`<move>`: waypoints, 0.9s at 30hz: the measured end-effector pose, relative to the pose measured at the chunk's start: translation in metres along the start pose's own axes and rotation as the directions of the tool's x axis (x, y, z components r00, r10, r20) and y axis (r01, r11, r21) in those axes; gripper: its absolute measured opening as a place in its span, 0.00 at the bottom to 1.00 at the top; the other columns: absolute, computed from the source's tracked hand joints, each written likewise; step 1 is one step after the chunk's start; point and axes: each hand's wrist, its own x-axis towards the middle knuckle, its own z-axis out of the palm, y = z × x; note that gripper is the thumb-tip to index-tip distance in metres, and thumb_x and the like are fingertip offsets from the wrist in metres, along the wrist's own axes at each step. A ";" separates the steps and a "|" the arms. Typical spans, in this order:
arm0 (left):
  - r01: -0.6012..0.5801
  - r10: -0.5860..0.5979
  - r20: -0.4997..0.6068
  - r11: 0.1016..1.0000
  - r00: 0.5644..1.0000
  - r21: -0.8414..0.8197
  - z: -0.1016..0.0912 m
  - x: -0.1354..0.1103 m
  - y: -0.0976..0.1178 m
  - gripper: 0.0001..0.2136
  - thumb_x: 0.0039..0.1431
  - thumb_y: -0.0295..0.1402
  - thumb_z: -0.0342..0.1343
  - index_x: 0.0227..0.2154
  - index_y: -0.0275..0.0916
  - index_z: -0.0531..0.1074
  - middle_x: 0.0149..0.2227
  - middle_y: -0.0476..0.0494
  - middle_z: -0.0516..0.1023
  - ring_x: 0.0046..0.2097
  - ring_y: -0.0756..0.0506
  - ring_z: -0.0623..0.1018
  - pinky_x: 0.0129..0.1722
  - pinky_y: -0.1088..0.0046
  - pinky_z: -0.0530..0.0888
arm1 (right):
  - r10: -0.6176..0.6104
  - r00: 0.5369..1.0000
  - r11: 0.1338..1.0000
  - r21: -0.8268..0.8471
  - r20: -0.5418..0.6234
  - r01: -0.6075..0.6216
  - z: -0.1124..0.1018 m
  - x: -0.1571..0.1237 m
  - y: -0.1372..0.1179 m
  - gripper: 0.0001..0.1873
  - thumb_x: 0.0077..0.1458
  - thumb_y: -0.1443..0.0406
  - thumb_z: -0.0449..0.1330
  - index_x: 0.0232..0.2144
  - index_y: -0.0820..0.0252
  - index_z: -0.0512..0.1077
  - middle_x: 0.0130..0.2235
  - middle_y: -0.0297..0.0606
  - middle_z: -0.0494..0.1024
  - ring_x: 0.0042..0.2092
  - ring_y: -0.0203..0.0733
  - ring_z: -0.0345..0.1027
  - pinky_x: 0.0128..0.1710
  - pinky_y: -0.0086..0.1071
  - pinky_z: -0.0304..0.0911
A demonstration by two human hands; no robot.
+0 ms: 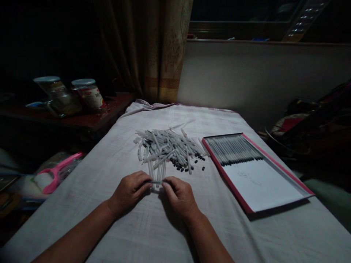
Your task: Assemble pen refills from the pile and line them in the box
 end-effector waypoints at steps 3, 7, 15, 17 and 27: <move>-0.010 0.010 -0.019 1.000 1.000 0.029 -0.002 -0.001 -0.006 0.10 0.66 0.37 0.50 0.38 0.39 0.75 0.33 0.45 0.79 0.34 0.48 0.77 0.35 0.73 0.71 | 0.073 0.997 0.997 0.032 -0.010 -0.072 -0.008 0.000 0.005 0.13 0.57 0.59 0.56 0.32 0.59 0.78 0.31 0.39 0.82 0.34 0.43 0.76 0.34 0.32 0.69; -0.018 0.020 -0.039 0.999 0.999 0.050 -0.005 -0.001 -0.014 0.10 0.66 0.36 0.51 0.38 0.39 0.75 0.33 0.44 0.80 0.34 0.48 0.78 0.35 0.73 0.72 | 0.136 0.990 0.989 0.068 -0.041 -0.133 -0.017 0.001 0.013 0.13 0.55 0.58 0.58 0.34 0.59 0.80 0.35 0.42 0.83 0.37 0.47 0.77 0.38 0.36 0.71; 0.186 -0.154 -0.171 0.964 0.973 0.191 -0.016 0.016 -0.042 0.07 0.64 0.34 0.52 0.36 0.40 0.74 0.34 0.45 0.79 0.36 0.47 0.78 0.37 0.72 0.71 | 0.232 0.955 0.965 0.168 -0.188 -0.201 -0.024 0.005 0.027 0.16 0.50 0.55 0.62 0.35 0.60 0.81 0.34 0.43 0.83 0.36 0.48 0.76 0.37 0.39 0.71; 0.251 -0.212 -0.176 0.935 0.961 0.248 -0.016 0.023 -0.047 0.07 0.62 0.35 0.54 0.38 0.39 0.74 0.37 0.44 0.79 0.38 0.45 0.78 0.38 0.71 0.72 | 0.253 0.946 0.958 0.187 -0.201 -0.216 -0.024 0.005 0.028 0.17 0.49 0.55 0.62 0.36 0.60 0.81 0.33 0.44 0.83 0.36 0.48 0.76 0.35 0.38 0.70; 0.330 -0.307 -0.122 0.867 0.944 0.374 -0.011 0.039 -0.048 0.07 0.62 0.32 0.51 0.36 0.41 0.74 0.37 0.44 0.77 0.40 0.43 0.77 0.38 0.70 0.71 | 0.283 0.936 0.947 0.213 -0.211 -0.239 -0.023 0.004 0.026 0.17 0.49 0.56 0.61 0.36 0.61 0.81 0.30 0.42 0.81 0.31 0.44 0.73 0.27 0.33 0.67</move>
